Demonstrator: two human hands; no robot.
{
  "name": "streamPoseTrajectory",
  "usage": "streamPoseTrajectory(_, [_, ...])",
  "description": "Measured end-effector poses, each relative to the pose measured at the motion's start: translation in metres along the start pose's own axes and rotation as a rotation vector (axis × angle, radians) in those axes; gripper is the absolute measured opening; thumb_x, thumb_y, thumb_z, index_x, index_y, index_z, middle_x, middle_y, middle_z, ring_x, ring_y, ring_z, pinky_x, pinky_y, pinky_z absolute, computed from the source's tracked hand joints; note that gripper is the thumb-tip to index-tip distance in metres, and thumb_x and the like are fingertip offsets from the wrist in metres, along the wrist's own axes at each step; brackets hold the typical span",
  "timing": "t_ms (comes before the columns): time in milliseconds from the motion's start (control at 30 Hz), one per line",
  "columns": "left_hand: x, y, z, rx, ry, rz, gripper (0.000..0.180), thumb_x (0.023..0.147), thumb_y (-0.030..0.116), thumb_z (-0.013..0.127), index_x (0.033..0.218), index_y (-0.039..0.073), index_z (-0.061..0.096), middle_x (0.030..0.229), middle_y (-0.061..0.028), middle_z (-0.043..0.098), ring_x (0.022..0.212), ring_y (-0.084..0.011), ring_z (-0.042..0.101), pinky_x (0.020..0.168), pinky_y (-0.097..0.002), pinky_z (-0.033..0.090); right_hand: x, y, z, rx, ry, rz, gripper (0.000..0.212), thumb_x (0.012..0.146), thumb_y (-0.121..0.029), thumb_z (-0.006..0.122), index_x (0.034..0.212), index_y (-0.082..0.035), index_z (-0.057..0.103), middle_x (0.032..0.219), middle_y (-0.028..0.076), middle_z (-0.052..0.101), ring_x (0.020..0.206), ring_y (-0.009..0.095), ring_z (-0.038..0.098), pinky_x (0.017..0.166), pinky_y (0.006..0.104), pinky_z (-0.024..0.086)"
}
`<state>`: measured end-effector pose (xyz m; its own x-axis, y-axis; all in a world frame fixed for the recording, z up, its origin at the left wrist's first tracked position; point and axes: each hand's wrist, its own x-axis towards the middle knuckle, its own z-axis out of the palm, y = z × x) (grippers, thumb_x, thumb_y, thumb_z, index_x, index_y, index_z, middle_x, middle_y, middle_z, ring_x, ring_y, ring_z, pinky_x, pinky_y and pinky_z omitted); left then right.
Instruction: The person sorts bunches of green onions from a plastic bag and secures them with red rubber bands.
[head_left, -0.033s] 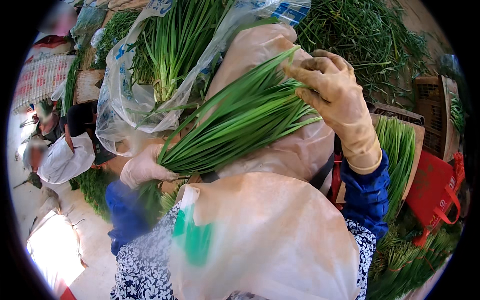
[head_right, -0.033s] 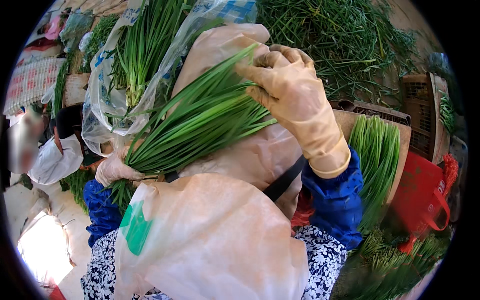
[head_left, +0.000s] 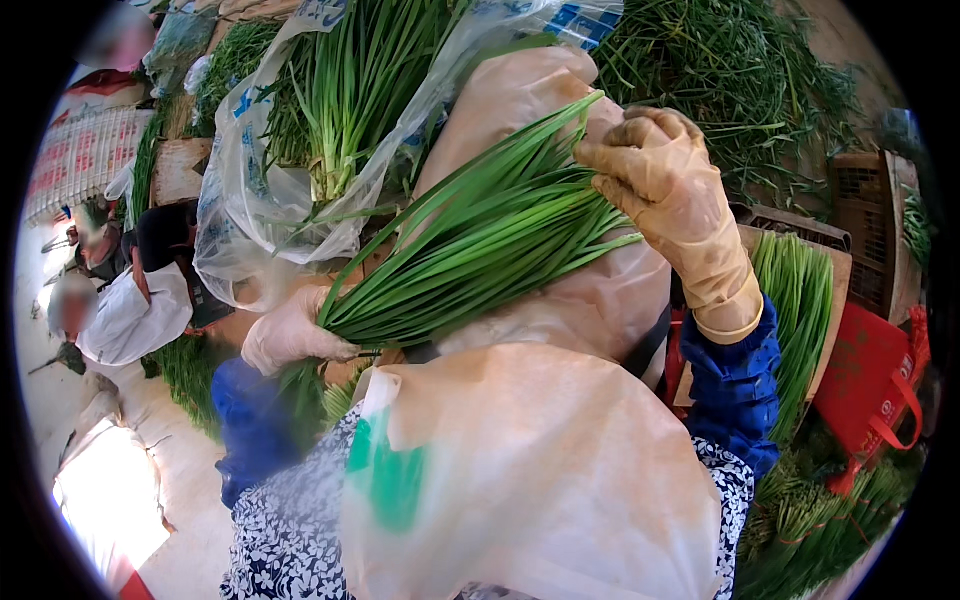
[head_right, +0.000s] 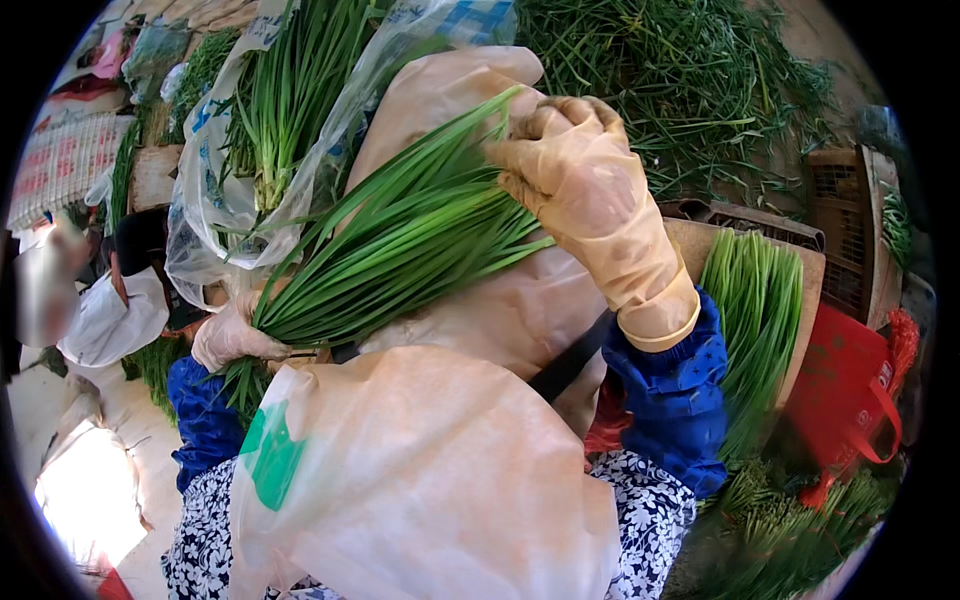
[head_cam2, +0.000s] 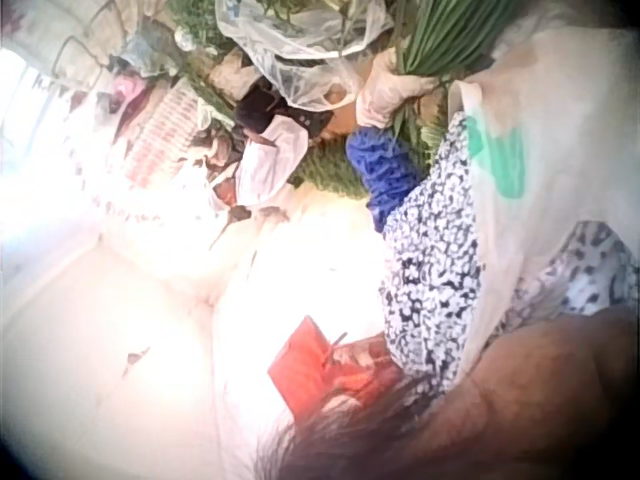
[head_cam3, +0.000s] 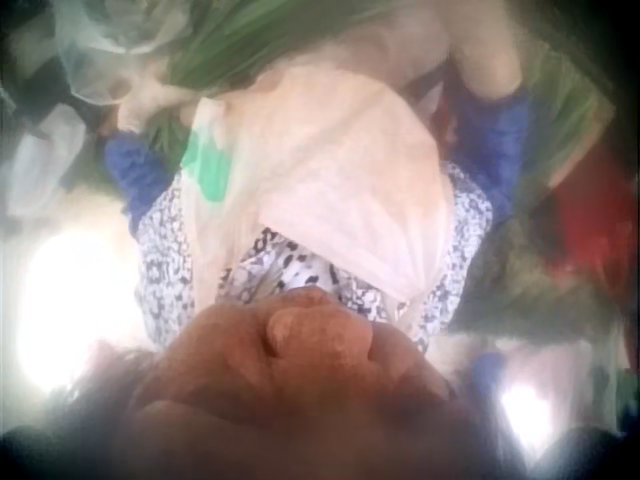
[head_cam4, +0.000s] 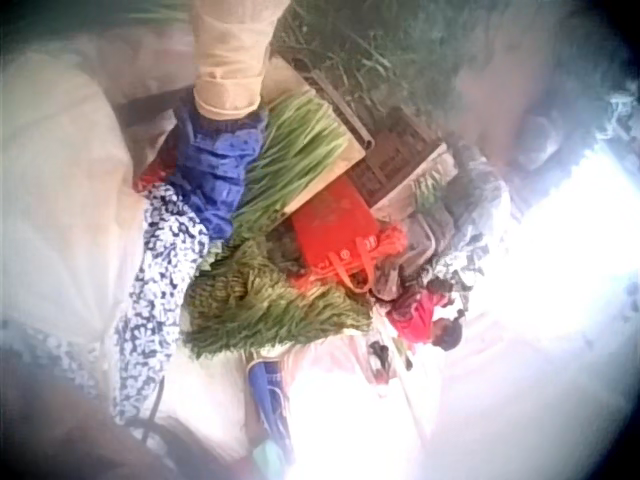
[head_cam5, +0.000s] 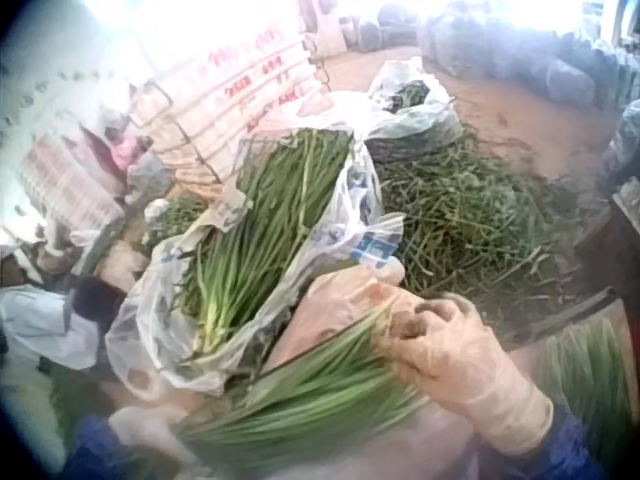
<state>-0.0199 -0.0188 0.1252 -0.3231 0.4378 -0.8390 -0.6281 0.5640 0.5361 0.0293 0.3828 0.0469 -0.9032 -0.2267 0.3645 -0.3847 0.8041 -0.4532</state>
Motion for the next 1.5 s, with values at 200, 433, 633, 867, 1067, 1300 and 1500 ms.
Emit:
streamPoseTrajectory(200, [-0.002, 0.009, 0.005, -0.017, -0.022, 0.0, 0.056, 0.072, -0.001, 0.079, 0.124, -0.003, 0.06, 0.106, -0.0055, 0.07, 0.093, -0.0102, 0.064, 0.082, -0.0248, 0.053, -0.017, -0.011, 0.022, -0.131, 0.031, -0.084, 0.015, 0.076, -0.013, 0.072, 0.088, -0.005, 0.068, 0.084, 0.008, 0.06, 0.09, 0.028, 0.059, 0.089, 0.0428, 0.046])
streamPoseTrajectory(433, [-0.002, 0.034, 0.009, 0.129, -0.035, -0.018, 0.061, 0.072, -0.003, 0.076, 0.13, -0.003, 0.056, 0.116, -0.0069, 0.068, 0.104, -0.0125, 0.061, 0.094, -0.0288, 0.048, -0.006, -0.016, -0.042, 1.271, 0.152, 0.382, 0.011, 0.09, -0.013, 0.058, 0.09, -0.004, 0.064, 0.09, 0.01, 0.065, 0.089, 0.02, 0.06, 0.083, 0.0362, 0.049])
streamPoseTrajectory(633, [-0.007, 0.071, 0.018, 0.269, -0.04, 0.021, 0.064, 0.072, -0.004, 0.071, 0.134, -0.002, 0.052, 0.121, -0.0038, 0.064, 0.106, -0.0091, 0.057, 0.096, -0.0271, 0.046, -0.056, 0.05, -0.055, 0.899, -0.004, 0.62, 0.029, 0.093, -0.023, 0.059, 0.109, 0.001, 0.066, 0.107, 0.013, 0.067, 0.094, 0.019, 0.064, 0.086, 0.0341, 0.052])
streamPoseTrajectory(867, [0.005, 0.167, 0.071, 0.463, 0.0, 0.054, 0.062, 0.066, -0.004, 0.073, 0.126, -0.002, 0.058, 0.109, -0.0042, 0.07, 0.095, -0.0078, 0.062, 0.086, -0.0245, 0.05, -0.086, -0.032, 0.003, 1.249, -0.421, 0.565, 0.039, 0.09, -0.032, 0.062, 0.106, 0.003, 0.069, 0.083, 0.006, 0.069, 0.074, 0.011, 0.062, 0.068, 0.0243, 0.05])
streamPoseTrajectory(1067, [-0.01, 0.201, 0.083, 0.472, 0.052, 0.132, 0.066, 0.061, -0.004, 0.075, 0.124, -0.003, 0.058, 0.106, -0.0039, 0.07, 0.087, -0.0069, 0.062, 0.079, -0.0224, 0.051, -0.113, 0.004, 0.027, 1.061, 0.121, 1.039, 0.017, 0.09, -0.016, 0.064, 0.099, -0.002, 0.07, 0.078, 0.004, 0.068, 0.065, 0.009, 0.059, 0.057, 0.0238, 0.045])
streamPoseTrajectory(1300, [0.026, 0.17, 0.062, 0.362, 0.138, 0.077, 0.054, 0.061, -0.003, 0.073, 0.114, 0.0, 0.063, 0.094, 0.0, 0.067, 0.077, -0.0065, 0.059, 0.068, -0.0215, 0.048, -0.135, 0.051, 0.09, 1.217, 0.466, 1.003, 0.033, 0.088, -0.007, 0.07, 0.12, 0.0, 0.065, 0.097, 0.003, 0.067, 0.082, 0.009, 0.059, 0.075, 0.0223, 0.05])
streamPoseTrajectory(1500, [0.017, 0.15, 0.047, 0.318, 0.175, 0.03, 0.057, 0.06, -0.002, 0.073, 0.117, -0.001, 0.063, 0.098, -0.0021, 0.067, 0.082, -0.0089, 0.059, 0.074, -0.0218, 0.047, -0.127, 0.065, 0.099, 1.14, 0.451, 0.911, 0.022, 0.084, -0.006, 0.076, 0.103, 0.002, 0.07, 0.09, 0.003, 0.069, 0.078, 0.009, 0.061, 0.074, 0.0225, 0.051])
